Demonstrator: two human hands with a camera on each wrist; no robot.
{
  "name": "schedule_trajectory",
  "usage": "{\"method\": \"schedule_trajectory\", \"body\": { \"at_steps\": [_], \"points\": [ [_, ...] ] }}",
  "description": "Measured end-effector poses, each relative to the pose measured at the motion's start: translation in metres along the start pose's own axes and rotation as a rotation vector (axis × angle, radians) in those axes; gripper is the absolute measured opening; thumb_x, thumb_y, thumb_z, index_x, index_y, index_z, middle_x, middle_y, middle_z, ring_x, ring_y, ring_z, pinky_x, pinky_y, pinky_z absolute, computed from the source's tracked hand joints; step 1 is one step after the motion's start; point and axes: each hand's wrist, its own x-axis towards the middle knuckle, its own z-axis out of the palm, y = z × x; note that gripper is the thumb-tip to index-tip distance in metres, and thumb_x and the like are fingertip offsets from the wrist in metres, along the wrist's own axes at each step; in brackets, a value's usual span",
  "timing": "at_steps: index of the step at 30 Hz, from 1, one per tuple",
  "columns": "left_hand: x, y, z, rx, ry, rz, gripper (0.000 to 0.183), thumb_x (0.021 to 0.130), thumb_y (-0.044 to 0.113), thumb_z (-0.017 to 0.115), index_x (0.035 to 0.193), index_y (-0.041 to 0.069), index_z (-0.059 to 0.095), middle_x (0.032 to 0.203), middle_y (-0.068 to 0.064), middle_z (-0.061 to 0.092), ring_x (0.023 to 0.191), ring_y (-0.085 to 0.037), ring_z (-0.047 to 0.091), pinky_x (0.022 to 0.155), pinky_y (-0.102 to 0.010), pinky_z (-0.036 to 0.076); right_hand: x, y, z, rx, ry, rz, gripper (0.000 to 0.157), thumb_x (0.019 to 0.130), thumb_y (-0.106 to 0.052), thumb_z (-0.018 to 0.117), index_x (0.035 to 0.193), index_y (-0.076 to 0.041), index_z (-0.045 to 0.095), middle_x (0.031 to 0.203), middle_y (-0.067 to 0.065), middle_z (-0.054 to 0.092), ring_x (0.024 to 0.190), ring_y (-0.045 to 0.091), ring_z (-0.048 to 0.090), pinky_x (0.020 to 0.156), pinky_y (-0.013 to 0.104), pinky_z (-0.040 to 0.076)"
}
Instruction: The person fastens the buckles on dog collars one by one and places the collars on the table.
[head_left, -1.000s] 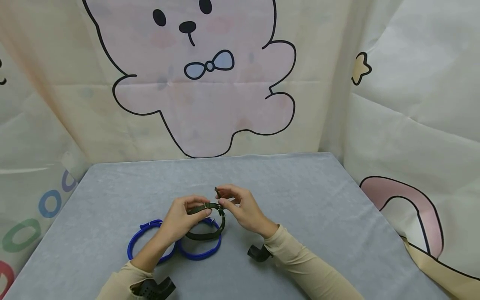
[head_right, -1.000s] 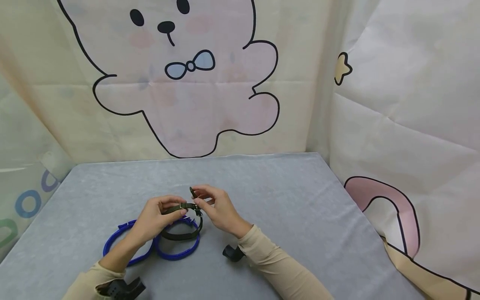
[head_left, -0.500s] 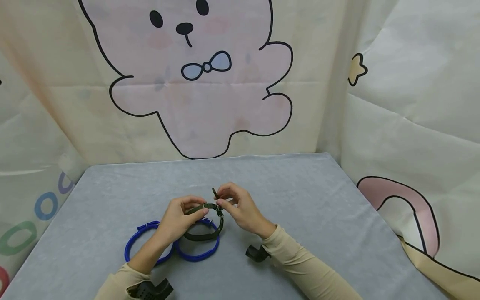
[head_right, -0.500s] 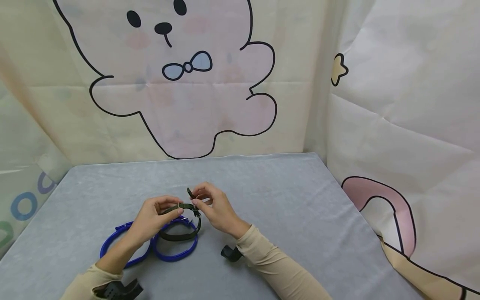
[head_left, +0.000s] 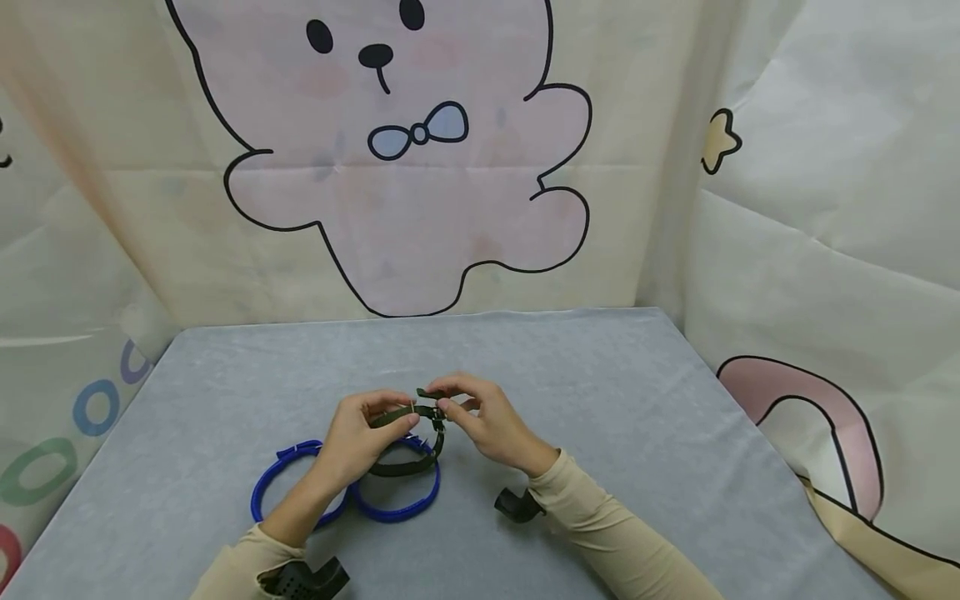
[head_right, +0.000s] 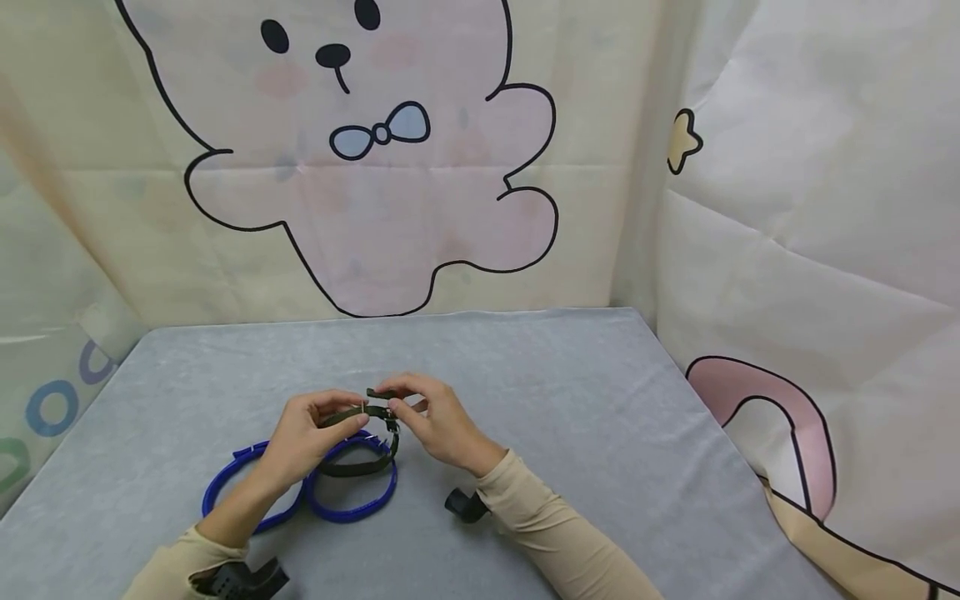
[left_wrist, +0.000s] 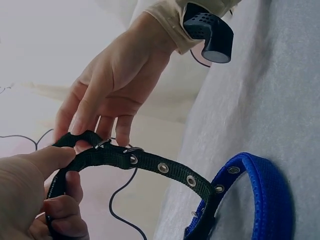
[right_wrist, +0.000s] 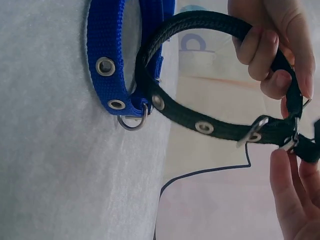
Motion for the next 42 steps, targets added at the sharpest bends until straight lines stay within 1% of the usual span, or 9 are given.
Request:
{"method": "schedule_trajectory", "body": {
  "at_steps": [6, 10, 17, 24, 29, 33, 37, 40, 42],
  "points": [
    [0.000, 0.001, -0.001, -0.013, 0.015, 0.008, 0.027, 0.090, 0.018, 0.078, 0.111, 0.001, 0.075, 0.091, -0.013, 0.076, 0.074, -0.014, 0.071, 0.066, -0.024, 0.055, 0.001, -0.001, -0.001, 0.062, -0.014, -0.013, 0.022, 0.101, -0.005, 0.060, 0.120, -0.001, 0.071, 0.115, 0.017, 0.067, 0.099, 0.030, 0.069, 0.081, 0.028, 0.061],
    [0.000, 0.001, -0.001, -0.031, 0.010, 0.004, 0.028, 0.090, 0.017, 0.078, 0.112, 0.000, 0.075, 0.094, -0.015, 0.076, 0.075, -0.016, 0.073, 0.067, -0.025, 0.056, 0.001, 0.000, -0.003, 0.040, -0.025, -0.011, 0.020, 0.099, -0.001, 0.061, 0.115, -0.001, 0.073, 0.113, 0.016, 0.068, 0.102, 0.035, 0.068, 0.082, 0.027, 0.060],
    [0.000, 0.001, 0.000, -0.025, -0.005, 0.013, 0.027, 0.091, 0.017, 0.077, 0.112, 0.001, 0.075, 0.105, -0.018, 0.076, 0.080, -0.022, 0.074, 0.068, -0.025, 0.057, 0.001, 0.003, -0.005, -0.064, -0.046, -0.034, 0.020, 0.099, -0.001, 0.061, 0.112, -0.007, 0.075, 0.111, 0.010, 0.069, 0.105, 0.025, 0.067, 0.085, 0.030, 0.059],
    [0.000, 0.001, -0.001, -0.015, -0.018, 0.034, 0.024, 0.091, 0.016, 0.076, 0.111, 0.002, 0.076, 0.109, -0.018, 0.076, 0.079, -0.016, 0.073, 0.068, -0.024, 0.056, 0.000, 0.004, -0.005, -0.088, -0.060, -0.093, 0.022, 0.099, 0.000, 0.060, 0.113, -0.008, 0.075, 0.110, 0.008, 0.069, 0.102, 0.023, 0.067, 0.091, 0.031, 0.056],
    [0.001, 0.001, -0.001, -0.014, -0.043, 0.031, 0.023, 0.092, 0.015, 0.075, 0.111, 0.001, 0.076, 0.109, -0.018, 0.076, 0.079, -0.020, 0.073, 0.065, -0.025, 0.055, 0.001, 0.006, -0.003, -0.079, -0.079, -0.142, 0.024, 0.099, 0.000, 0.060, 0.117, -0.007, 0.074, 0.112, 0.009, 0.071, 0.098, 0.019, 0.066, 0.086, 0.030, 0.057],
    [0.001, 0.000, -0.001, -0.044, -0.019, 0.006, 0.025, 0.092, 0.015, 0.075, 0.112, 0.001, 0.075, 0.103, -0.018, 0.076, 0.078, -0.016, 0.073, 0.066, -0.025, 0.056, 0.002, 0.007, -0.001, -0.069, -0.049, -0.103, 0.025, 0.099, 0.001, 0.059, 0.121, -0.006, 0.069, 0.116, 0.010, 0.072, 0.103, 0.023, 0.069, 0.088, 0.031, 0.057],
    [0.000, -0.001, 0.000, -0.068, -0.015, 0.021, 0.024, 0.092, 0.015, 0.075, 0.112, 0.002, 0.074, 0.091, -0.015, 0.075, 0.077, -0.011, 0.071, 0.067, -0.025, 0.056, 0.000, 0.007, 0.004, -0.042, -0.004, -0.052, 0.018, 0.099, -0.003, 0.062, 0.115, -0.007, 0.068, 0.112, 0.010, 0.073, 0.101, 0.026, 0.070, 0.088, 0.031, 0.057],
    [-0.001, -0.001, 0.001, -0.065, -0.029, 0.056, 0.024, 0.093, 0.015, 0.073, 0.115, 0.005, 0.073, 0.092, -0.015, 0.075, 0.079, -0.012, 0.071, 0.068, -0.027, 0.055, -0.002, 0.008, 0.008, -0.030, -0.009, -0.068, 0.015, 0.099, -0.007, 0.063, 0.112, -0.007, 0.071, 0.116, 0.012, 0.072, 0.106, 0.025, 0.069, 0.087, 0.031, 0.058],
    [-0.001, 0.000, 0.000, -0.053, -0.018, 0.064, 0.025, 0.094, 0.017, 0.073, 0.118, 0.009, 0.073, 0.099, -0.014, 0.076, 0.083, -0.010, 0.070, 0.073, -0.027, 0.055, -0.002, 0.008, 0.009, -0.034, -0.023, -0.094, 0.018, 0.100, -0.009, 0.062, 0.115, -0.006, 0.072, 0.123, 0.013, 0.070, 0.111, 0.025, 0.067, 0.087, 0.032, 0.058]
  ]
}}
